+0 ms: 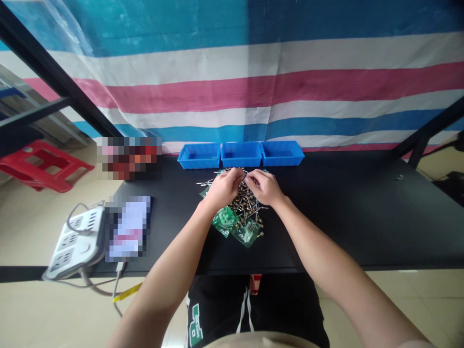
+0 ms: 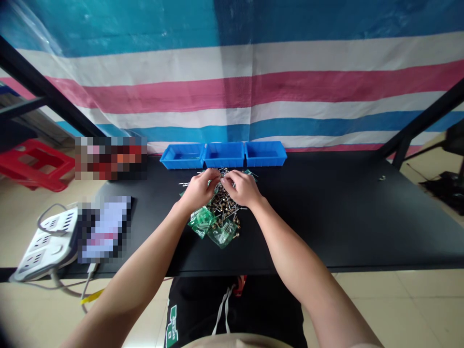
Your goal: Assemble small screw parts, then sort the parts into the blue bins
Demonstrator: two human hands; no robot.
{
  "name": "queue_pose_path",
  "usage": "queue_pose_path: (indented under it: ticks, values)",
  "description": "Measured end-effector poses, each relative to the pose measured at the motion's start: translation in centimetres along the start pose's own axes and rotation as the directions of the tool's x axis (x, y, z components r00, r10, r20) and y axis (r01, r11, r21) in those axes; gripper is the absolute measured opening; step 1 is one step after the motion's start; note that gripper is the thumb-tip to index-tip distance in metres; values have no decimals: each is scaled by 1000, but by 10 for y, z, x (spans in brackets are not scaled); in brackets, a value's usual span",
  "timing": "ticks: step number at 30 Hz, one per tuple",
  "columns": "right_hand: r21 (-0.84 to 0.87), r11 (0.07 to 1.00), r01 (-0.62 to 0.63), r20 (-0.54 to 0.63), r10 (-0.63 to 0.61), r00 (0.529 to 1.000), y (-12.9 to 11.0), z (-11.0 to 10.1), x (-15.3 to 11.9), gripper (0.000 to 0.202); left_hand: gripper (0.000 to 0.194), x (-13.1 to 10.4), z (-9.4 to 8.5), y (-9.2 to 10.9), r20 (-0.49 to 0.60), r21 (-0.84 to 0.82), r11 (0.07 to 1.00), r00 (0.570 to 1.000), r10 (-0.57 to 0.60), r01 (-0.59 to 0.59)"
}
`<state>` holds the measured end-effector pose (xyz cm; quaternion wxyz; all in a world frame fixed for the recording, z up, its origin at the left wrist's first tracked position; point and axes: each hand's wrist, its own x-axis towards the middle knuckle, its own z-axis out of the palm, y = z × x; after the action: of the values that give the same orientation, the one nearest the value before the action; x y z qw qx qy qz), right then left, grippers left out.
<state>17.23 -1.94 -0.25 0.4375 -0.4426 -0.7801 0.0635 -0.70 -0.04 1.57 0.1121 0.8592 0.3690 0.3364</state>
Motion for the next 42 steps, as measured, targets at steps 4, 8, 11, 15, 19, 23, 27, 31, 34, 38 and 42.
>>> queue_pose_path:
  ticks: [4,8,11,15,19,23,27,31,34,38,42]
  values:
    - [-8,1000,3,-39,-3,999,2,2,0,19,13,0,0,-1,-31,-83,994,997,-68,65]
    - [-58,998,4,-84,-9,996,2,6,1,22,10,1,2,-2,-57,-185,981,996,-72,61]
    - [-83,996,19,-107,-28,994,3,8,1,24,7,1,5,-3,-86,-198,980,996,-16,-1]
    - [-97,994,47,-90,-56,994,4,9,1,19,5,2,7,-4,-123,-220,971,990,64,-90]
    - [-78,993,92,-61,-96,993,4,8,1,22,3,3,8,-4,-168,-237,961,981,102,-140]
    - [-15,997,79,-55,-80,995,3,9,1,21,3,3,8,-3,-166,-241,963,983,81,-120]
    - [69,996,-61,-108,68,992,9,10,2,20,14,4,6,-5,-197,-214,975,980,20,-63]
    - [133,943,-305,-231,329,916,30,4,4,29,25,6,1,-14,-278,-156,987,958,-74,31]
    - [144,885,-442,-320,464,826,51,-4,5,31,22,6,-2,-22,-322,-112,991,941,-108,75]
    - [124,848,-516,-376,521,766,68,-10,5,31,18,6,-4,-26,-332,-61,992,936,-121,107]
    - [178,812,-555,-385,577,720,76,-12,4,32,12,6,-5,-27,-314,-27,991,940,-130,128]
